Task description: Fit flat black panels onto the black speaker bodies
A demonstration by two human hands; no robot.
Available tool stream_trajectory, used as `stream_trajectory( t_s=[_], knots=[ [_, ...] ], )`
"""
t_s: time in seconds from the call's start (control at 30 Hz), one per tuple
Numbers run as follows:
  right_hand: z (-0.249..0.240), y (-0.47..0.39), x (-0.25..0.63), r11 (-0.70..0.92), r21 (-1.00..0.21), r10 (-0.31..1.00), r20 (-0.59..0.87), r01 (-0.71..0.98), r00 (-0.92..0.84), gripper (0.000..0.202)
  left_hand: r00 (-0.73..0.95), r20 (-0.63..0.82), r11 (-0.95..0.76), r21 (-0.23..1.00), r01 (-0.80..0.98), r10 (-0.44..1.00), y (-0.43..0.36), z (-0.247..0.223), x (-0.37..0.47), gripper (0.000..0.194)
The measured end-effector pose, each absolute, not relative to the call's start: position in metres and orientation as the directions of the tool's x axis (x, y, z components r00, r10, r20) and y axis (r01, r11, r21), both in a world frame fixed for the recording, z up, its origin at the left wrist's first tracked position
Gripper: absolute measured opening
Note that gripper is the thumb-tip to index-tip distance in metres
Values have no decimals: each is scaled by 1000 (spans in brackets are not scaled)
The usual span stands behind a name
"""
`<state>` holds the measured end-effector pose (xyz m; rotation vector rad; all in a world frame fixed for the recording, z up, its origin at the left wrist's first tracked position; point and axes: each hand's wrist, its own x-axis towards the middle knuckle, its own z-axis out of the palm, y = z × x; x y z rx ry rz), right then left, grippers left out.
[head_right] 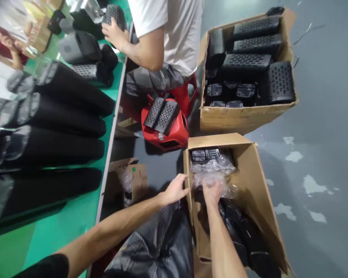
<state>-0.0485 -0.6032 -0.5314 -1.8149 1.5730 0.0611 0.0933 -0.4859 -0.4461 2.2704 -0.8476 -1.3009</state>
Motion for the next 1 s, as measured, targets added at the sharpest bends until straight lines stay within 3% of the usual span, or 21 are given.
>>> stream_trajectory(
  t_s=[0.17,0.37,0.5,0.63,0.73,0.83,0.93,1.0],
  knots=[
    [-620,-697,23,-71,-520,-896,-341,-851,283,57,301,-512,-579,566,-586,-805,-591,-555,128,71],
    [-708,-713,41,-120,-550,-895,-300,-827,330,61,260,-507,-487,387,-783,-822,-635,-647,142,73],
    [-726,-707,25,-86,-564,-914,-284,-821,291,60,248,-503,-396,211,-894,-828,-645,-664,142,70],
    [-720,-720,13,-52,-588,-915,-296,-807,275,72,219,-495,-324,137,-936,-841,-653,-666,142,91],
    [-717,-737,6,-14,-590,-912,-323,-808,253,101,207,-545,-321,122,-939,-812,-650,-668,141,104],
    [-719,-753,-7,41,-534,-866,-441,-844,237,127,208,-644,-376,134,-917,-736,-644,-674,141,108],
    [-720,-760,-20,80,-469,-798,-559,-879,226,127,195,-677,-388,145,-910,-710,-645,-678,142,111],
    [-716,-758,-26,74,-488,-795,-556,-870,244,121,189,-684,-387,147,-911,-704,-648,-675,144,113]
  ],
)
